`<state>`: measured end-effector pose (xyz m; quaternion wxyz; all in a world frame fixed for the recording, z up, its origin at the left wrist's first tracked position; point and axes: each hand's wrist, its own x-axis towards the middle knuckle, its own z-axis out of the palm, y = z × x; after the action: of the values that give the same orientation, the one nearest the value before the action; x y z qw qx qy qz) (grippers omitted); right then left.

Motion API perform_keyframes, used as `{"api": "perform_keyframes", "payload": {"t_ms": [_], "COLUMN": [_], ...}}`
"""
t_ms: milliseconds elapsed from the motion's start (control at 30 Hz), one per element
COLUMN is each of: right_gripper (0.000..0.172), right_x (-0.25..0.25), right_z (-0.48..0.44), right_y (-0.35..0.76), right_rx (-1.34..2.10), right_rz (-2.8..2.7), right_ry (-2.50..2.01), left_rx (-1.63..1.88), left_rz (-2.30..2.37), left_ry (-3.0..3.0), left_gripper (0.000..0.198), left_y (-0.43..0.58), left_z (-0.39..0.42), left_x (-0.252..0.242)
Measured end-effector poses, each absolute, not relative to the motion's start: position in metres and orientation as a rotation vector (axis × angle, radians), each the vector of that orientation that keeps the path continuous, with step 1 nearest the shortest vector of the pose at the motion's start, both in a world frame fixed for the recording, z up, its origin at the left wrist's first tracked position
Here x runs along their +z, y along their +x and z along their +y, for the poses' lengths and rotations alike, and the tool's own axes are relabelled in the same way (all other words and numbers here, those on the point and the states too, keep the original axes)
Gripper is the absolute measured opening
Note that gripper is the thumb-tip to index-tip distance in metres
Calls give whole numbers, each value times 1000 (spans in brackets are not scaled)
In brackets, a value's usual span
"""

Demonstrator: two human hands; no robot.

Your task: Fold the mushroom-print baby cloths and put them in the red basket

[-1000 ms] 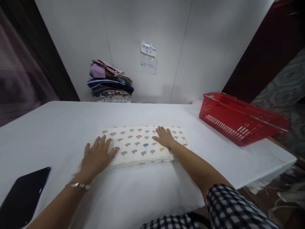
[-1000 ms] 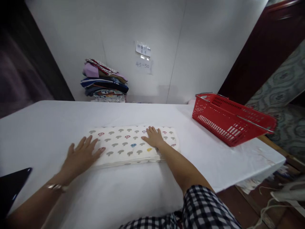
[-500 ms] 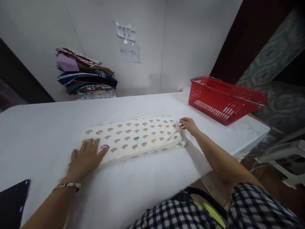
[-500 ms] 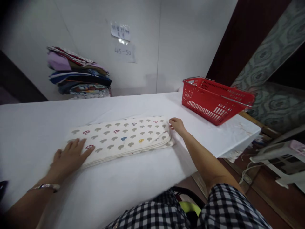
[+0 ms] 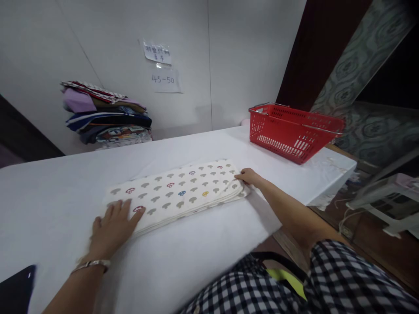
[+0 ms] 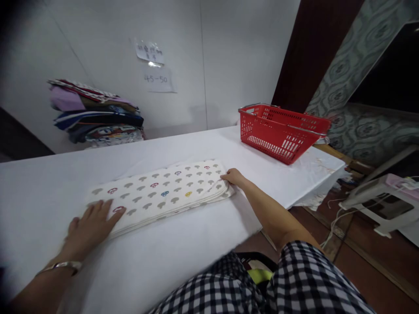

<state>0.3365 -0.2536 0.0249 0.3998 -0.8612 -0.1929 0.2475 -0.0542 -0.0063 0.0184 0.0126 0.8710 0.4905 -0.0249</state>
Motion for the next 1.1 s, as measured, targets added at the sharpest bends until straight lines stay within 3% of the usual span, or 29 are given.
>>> {"api": "perform_keyframes", "payload": {"t_ms": [167,467,667,933,1100], "right_gripper": [18,37,19,21,29], "right_x": [13,17,15,12,19], "right_z": [-255,-292,-320,-321,-318], "right_y": [338,322,297,302,299], "right_rx": [527,507,494,369,97], "right_rz": [-499,-629,-789,-827,-980], "right_ry": [-2196,-2293,-2287,-2407,-2377], "left_rx": [-41,11,51,93,123], "left_rz": [1517,1491,1462,1453,1458], "left_ry": [2732,2725,2735,2693,2695], "left_gripper": [75,75,74,74,75], "left_y": [-56,-57,-58,-58,-58], "left_z": [-6,-5,-4,-6,-6], "left_x": [17,16,13,14,13]}}
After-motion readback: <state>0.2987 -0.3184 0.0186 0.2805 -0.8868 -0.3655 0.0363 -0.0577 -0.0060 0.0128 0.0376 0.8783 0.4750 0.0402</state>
